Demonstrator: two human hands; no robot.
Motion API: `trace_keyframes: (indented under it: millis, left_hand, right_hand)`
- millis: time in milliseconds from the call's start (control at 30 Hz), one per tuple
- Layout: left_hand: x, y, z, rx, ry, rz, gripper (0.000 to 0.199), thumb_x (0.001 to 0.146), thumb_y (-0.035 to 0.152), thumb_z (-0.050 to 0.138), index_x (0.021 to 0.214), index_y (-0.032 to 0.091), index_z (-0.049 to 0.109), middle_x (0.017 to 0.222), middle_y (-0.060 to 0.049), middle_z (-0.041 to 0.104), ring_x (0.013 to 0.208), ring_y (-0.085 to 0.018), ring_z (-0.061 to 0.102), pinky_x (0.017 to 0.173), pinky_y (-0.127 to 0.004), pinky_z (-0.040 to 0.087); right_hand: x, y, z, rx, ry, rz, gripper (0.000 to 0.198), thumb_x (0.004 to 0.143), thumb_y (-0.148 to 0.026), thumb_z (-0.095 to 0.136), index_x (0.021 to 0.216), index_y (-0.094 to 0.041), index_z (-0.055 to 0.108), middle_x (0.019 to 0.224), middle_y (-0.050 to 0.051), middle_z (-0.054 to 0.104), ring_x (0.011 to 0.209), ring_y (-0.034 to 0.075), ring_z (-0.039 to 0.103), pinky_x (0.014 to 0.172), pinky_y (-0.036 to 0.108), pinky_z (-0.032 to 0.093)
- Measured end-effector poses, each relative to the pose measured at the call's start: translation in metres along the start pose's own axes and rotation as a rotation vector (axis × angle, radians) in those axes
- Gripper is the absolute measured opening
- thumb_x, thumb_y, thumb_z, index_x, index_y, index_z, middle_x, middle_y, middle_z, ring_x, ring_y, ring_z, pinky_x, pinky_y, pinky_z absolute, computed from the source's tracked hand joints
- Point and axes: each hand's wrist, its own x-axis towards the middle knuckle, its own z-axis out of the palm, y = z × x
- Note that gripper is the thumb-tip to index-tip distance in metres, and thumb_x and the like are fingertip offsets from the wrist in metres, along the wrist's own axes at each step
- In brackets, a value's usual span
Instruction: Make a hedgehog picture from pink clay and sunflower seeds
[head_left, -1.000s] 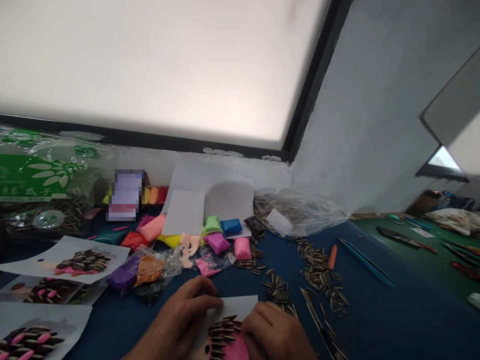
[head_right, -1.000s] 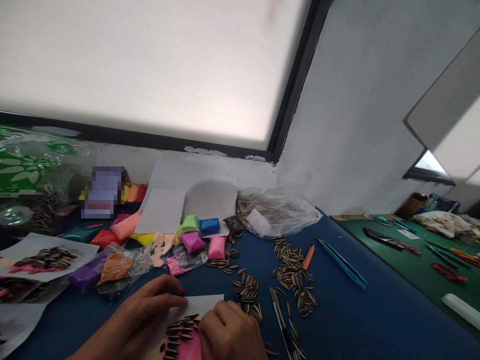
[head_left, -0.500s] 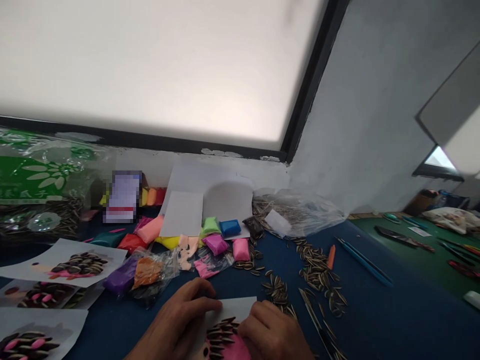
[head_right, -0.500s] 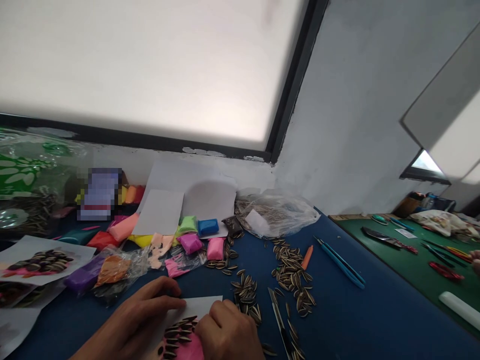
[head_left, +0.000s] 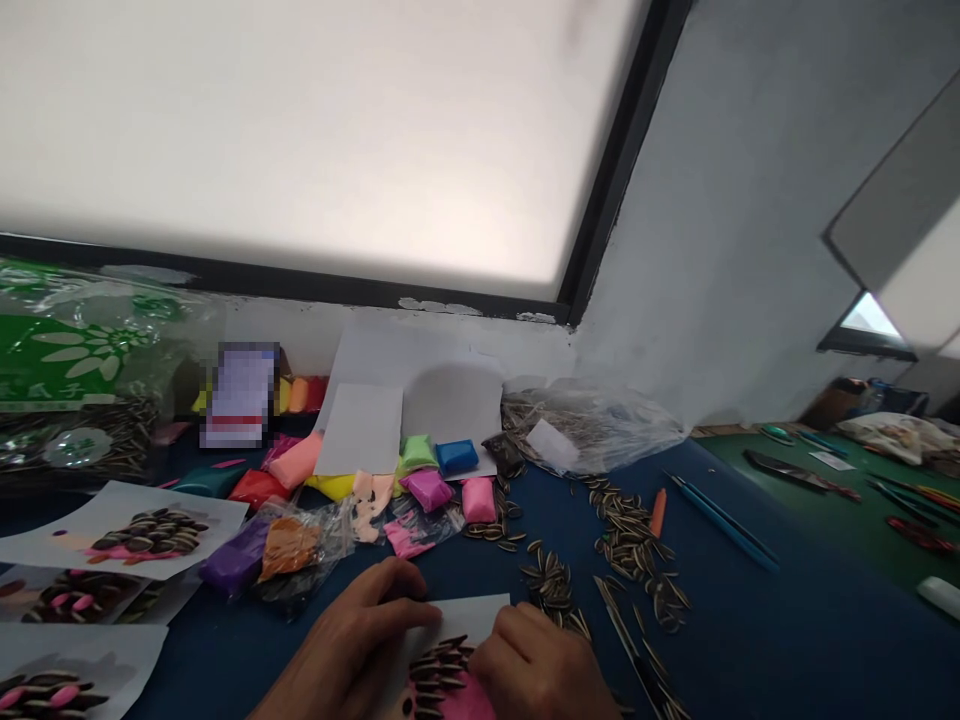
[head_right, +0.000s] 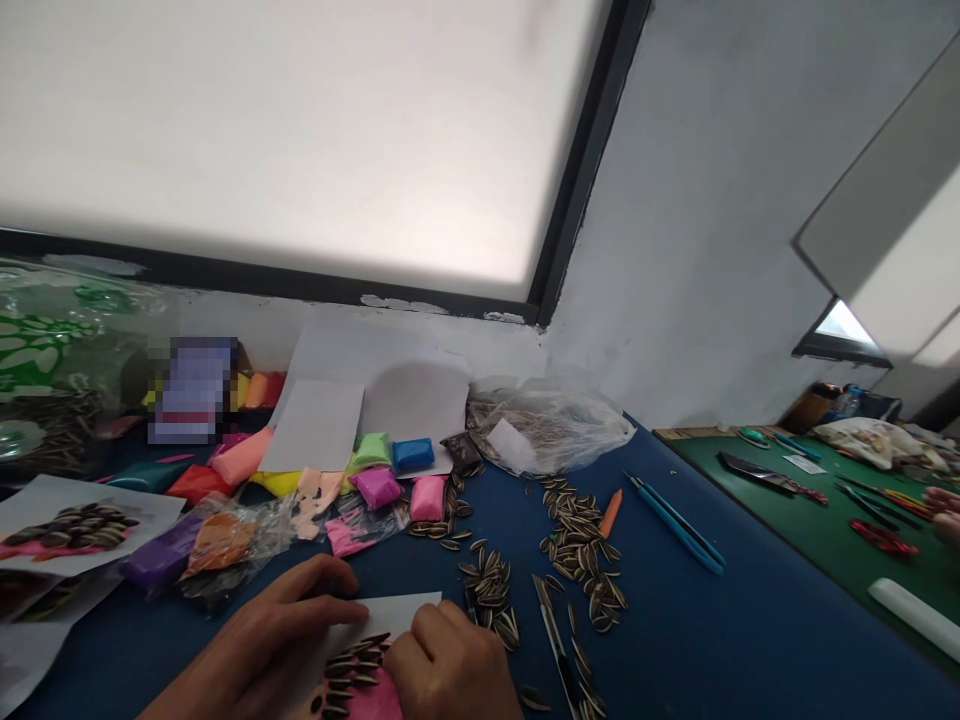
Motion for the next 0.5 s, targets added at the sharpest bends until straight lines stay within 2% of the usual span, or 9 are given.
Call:
trace_keyframes:
  millis: [100,233,367,500]
  left_hand:
    - [0.000,0.000,0.000,0.006,-0.005,-0.003,0.034,0.099,0.014,0.041,0.115,0.030,0.066,0.110,-0.005,0.059,0.092,-0.020,0.063,0.075,-0.027,0.051]
    - [-0.001,-0.002,0.001,-0.014,0.027,0.017,0.034,0.101,0.015,0.039,0.118,0.030,0.064,0.110,-0.006,0.060,0.093,-0.019,0.064,0.077,-0.026,0.052]
    - [-0.001,0.002,0.002,0.027,0.047,-0.007,0.028,0.104,0.026,0.042,0.112,0.031,0.069,0.108,-0.005,0.061,0.090,-0.020,0.065,0.074,-0.025,0.053]
    - [0.000,0.007,0.004,0.049,0.125,0.015,0.032,0.106,0.031,0.037,0.112,0.033,0.069,0.112,-0.005,0.062,0.093,-0.021,0.066,0.076,-0.026,0.053]
  right_hand:
    - [-0.001,-0.002,-0.002,-0.065,-0.007,0.013,0.020,0.081,-0.009,0.063,0.074,-0.022,0.050,0.069,-0.003,0.053,0.058,0.012,0.053,0.048,0.027,0.026]
    - [-0.002,0.001,-0.001,-0.070,0.009,0.046,0.018,0.088,-0.011,0.058,0.075,-0.022,0.052,0.068,-0.003,0.054,0.058,0.013,0.052,0.050,0.027,0.028]
    - [0.000,0.014,-0.005,0.019,0.050,0.196,0.021,0.087,-0.006,0.050,0.074,-0.021,0.055,0.071,0.000,0.058,0.063,0.016,0.055,0.056,0.028,0.033]
    - [0.008,0.034,-0.018,0.067,-0.129,0.342,0.022,0.093,-0.004,0.051,0.087,-0.019,0.065,0.085,0.004,0.065,0.076,0.019,0.062,0.063,0.027,0.041]
